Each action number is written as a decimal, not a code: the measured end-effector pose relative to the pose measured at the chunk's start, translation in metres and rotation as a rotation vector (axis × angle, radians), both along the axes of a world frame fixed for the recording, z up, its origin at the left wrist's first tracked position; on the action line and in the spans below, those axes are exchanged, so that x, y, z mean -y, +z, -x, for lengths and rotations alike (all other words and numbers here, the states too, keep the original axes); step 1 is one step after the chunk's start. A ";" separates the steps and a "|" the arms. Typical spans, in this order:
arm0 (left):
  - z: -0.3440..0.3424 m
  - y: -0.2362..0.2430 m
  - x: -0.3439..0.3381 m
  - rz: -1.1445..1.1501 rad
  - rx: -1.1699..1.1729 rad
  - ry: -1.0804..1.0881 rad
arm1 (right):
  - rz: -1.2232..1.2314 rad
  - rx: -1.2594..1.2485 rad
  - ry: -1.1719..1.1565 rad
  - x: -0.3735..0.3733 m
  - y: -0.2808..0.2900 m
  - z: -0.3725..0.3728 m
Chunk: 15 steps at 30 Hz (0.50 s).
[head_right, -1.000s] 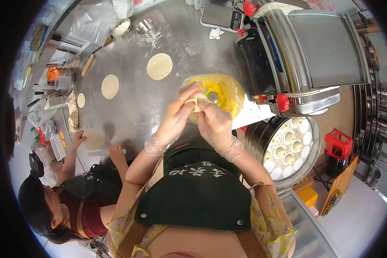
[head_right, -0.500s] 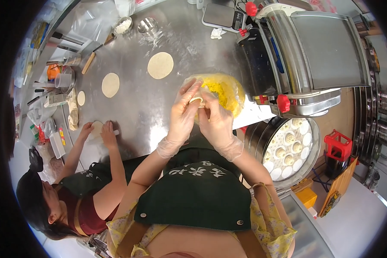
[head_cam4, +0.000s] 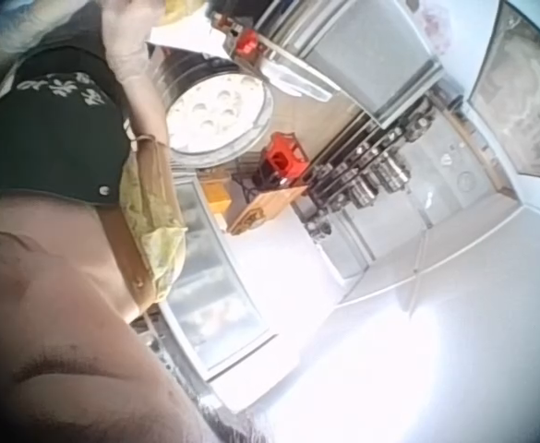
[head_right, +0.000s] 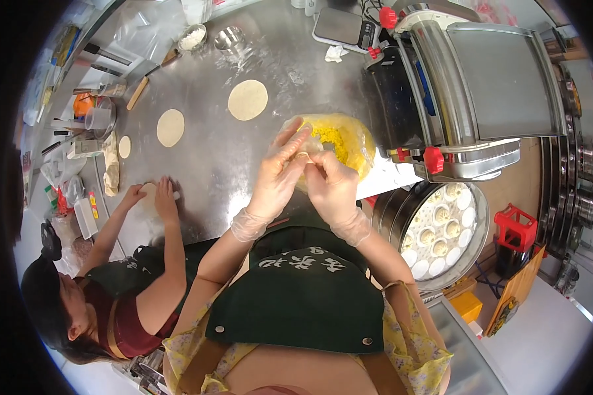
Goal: Filling dough skins with yellow filling and pleating them to form steamed buns.
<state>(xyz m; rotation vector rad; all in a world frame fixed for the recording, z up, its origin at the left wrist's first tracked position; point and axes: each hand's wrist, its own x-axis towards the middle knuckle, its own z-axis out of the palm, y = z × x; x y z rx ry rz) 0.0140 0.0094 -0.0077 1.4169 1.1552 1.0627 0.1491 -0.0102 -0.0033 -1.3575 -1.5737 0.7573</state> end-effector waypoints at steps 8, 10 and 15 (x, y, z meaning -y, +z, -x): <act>-0.004 0.030 -0.001 -0.115 -0.049 0.010 | 0.070 -0.201 -0.046 0.007 0.012 0.003; -0.015 0.016 -0.005 0.089 0.451 0.145 | 0.218 -0.447 -0.057 0.007 0.019 -0.001; -0.033 -0.023 0.006 0.410 1.138 0.141 | 0.336 -0.387 -0.037 0.009 0.023 -0.019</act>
